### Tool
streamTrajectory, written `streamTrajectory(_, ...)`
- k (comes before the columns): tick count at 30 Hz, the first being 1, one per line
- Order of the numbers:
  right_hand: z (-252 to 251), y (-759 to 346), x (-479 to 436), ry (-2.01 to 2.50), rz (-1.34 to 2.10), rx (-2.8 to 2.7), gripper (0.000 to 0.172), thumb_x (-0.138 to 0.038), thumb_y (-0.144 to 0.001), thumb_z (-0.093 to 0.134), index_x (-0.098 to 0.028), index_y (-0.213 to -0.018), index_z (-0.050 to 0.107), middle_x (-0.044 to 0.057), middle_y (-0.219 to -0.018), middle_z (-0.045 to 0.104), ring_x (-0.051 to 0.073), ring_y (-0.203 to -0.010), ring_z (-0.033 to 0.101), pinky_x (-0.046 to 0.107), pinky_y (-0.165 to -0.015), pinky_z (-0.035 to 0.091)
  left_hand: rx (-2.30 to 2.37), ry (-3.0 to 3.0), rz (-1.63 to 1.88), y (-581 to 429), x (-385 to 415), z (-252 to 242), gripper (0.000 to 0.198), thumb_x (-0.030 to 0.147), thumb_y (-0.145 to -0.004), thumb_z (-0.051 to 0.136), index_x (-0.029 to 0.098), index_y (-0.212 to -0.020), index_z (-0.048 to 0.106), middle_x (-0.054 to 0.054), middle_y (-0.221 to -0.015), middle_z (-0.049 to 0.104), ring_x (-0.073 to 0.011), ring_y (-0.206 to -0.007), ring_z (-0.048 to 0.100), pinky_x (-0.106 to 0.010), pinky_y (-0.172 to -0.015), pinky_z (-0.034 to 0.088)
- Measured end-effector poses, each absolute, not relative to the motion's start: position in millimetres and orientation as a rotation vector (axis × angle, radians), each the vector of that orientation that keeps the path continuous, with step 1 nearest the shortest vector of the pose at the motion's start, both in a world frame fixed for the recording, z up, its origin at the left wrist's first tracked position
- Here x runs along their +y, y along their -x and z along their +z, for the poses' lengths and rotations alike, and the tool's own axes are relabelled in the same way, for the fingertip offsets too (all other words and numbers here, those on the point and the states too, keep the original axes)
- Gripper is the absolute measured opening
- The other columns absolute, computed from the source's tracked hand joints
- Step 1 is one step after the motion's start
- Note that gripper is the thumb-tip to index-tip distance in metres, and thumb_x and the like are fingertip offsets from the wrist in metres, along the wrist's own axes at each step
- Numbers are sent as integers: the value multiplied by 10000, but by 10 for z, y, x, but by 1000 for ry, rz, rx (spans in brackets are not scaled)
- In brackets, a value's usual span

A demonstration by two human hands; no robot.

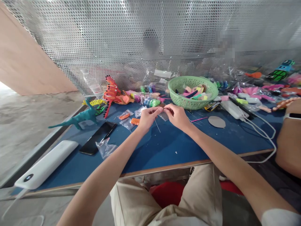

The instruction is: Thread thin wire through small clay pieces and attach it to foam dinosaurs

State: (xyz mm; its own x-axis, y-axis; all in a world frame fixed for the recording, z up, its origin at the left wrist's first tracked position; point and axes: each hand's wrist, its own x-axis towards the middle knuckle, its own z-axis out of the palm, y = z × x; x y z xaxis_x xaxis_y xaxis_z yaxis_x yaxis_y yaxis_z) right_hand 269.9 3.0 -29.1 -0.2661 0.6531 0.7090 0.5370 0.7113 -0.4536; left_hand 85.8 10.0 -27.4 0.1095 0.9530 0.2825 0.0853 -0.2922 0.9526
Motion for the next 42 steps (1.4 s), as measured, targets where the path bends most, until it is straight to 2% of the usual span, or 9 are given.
streamTrajectory(5, -280, -2708, 20, 921, 181, -1965, 217, -287, -1026, 459, -198, -1014, 656, 44, -857, 723, 161, -679, 621, 283, -680, 430, 1064, -1503, 1282, -873, 105, -287, 389, 513, -784, 775, 174, -974, 794, -8, -670, 615, -87, -555, 422, -239, -517, 320)
streamTrajectory(17, -240, -2712, -9, 961, 236, -1992, 271, -308, -1032, 428, -190, -979, 666, 31, -793, 702, 147, -638, 589, 262, -656, 401, 1000, -1450, 1232, -877, 114, -305, 402, 501, -759, 797, 167, -982, 780, 4, -650, 590, -84, -537, 400, -242, -512, 301)
streamTrajectory(28, -236, -2713, -30, 960, 249, -1984, 263, -285, -1022, 438, -189, -918, 659, 5, -710, 659, 141, -615, 579, 257, -658, 396, 1033, -1546, 1242, -875, 90, -281, 380, 490, -773, 786, 165, -968, 762, -20, -780, 678, -91, -595, 451, -238, -558, 352)
streamTrajectory(35, -252, -2707, -24, 950, 190, -1966, 254, -303, -1031, 435, -197, -1007, 664, 42, -832, 726, 154, -665, 628, 267, -680, 433, 1003, -1554, 1242, -872, 72, -243, 374, 504, -811, 750, 176, -990, 764, -14, -732, 640, -92, -579, 437, -239, -541, 344)
streamTrajectory(42, -290, -2730, 25, 995, 165, -1958, 196, -300, -1012, 489, -204, -1053, 654, 46, -847, 744, 173, -698, 664, 279, -673, 454, 961, -1444, 1132, -835, 99, -233, 382, 508, -777, 782, 192, -991, 802, -22, -678, 594, -96, -578, 417, -235, -529, 332)
